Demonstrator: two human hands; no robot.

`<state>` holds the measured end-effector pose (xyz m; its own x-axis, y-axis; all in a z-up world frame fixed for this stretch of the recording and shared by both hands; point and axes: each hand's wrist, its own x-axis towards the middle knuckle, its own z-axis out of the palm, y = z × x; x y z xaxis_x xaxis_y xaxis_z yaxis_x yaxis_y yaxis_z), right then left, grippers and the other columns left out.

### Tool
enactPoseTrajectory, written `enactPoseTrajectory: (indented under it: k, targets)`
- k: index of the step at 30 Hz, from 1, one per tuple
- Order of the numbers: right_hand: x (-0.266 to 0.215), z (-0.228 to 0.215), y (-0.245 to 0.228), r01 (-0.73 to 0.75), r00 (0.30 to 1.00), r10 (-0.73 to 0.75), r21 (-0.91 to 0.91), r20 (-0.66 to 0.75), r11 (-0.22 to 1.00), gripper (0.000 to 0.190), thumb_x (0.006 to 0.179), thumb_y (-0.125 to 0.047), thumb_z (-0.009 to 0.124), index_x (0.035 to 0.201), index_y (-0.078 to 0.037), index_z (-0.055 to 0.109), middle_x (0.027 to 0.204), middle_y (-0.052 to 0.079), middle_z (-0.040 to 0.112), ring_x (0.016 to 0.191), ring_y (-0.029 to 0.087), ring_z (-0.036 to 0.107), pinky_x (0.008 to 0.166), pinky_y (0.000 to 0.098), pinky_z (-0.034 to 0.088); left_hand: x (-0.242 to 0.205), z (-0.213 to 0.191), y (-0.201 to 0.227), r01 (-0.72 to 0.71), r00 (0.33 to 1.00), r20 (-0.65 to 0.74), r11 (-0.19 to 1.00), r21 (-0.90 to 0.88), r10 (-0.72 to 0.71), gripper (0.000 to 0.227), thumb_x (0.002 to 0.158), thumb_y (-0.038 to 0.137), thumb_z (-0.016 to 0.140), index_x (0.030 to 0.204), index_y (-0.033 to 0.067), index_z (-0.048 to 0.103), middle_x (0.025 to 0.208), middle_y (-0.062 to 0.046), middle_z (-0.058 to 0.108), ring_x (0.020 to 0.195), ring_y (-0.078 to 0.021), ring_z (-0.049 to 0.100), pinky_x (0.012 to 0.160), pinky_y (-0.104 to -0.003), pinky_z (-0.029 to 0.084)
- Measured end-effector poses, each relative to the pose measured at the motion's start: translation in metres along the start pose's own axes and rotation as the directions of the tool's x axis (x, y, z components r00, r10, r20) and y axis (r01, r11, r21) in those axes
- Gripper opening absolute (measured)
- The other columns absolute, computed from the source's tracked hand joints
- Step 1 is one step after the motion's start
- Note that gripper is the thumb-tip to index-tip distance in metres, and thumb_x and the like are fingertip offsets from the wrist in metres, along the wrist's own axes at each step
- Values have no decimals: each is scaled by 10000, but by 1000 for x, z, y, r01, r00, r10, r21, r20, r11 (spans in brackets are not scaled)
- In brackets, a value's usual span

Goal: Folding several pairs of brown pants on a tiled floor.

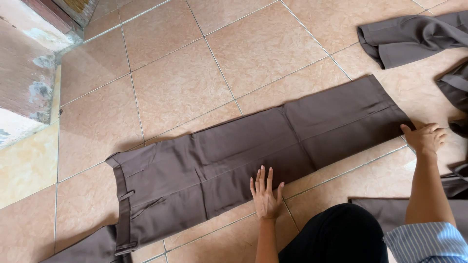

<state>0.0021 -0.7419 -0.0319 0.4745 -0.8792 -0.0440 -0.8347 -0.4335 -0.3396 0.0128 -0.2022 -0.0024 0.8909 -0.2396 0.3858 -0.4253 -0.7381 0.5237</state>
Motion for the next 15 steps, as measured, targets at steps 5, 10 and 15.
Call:
enactPoseTrajectory:
  k: [5,10,15]
  targets:
    - [47,51,29,-70,992,66,28,108,997,862,876,-679,818,1001,121,520,832,241,573,716,387,574,604,480,531,7,-9,6,101,986,123,992,80,-111,782,916,530,669,1518,74,467,1602,-132,419,1503,-261,334,1235,-502,167]
    - [41,54,1,-246,969,218,502,115,829,519,973,-412,871,1014,70,685,902,165,706,713,256,641,630,319,535,7,-9,2,97,991,81,993,66,-102,765,895,517,705,1487,74,509,1603,-114,425,1496,-249,352,1234,-484,181]
    - [-35,-29,-131,-174,977,145,979,158,103,309,1017,-238,574,1225,-10,602,1234,102,681,1084,179,762,927,275,698,5,-16,7,85,992,94,996,-13,-83,802,921,557,662,1513,52,467,1623,-135,392,1511,-279,320,1236,-498,145]
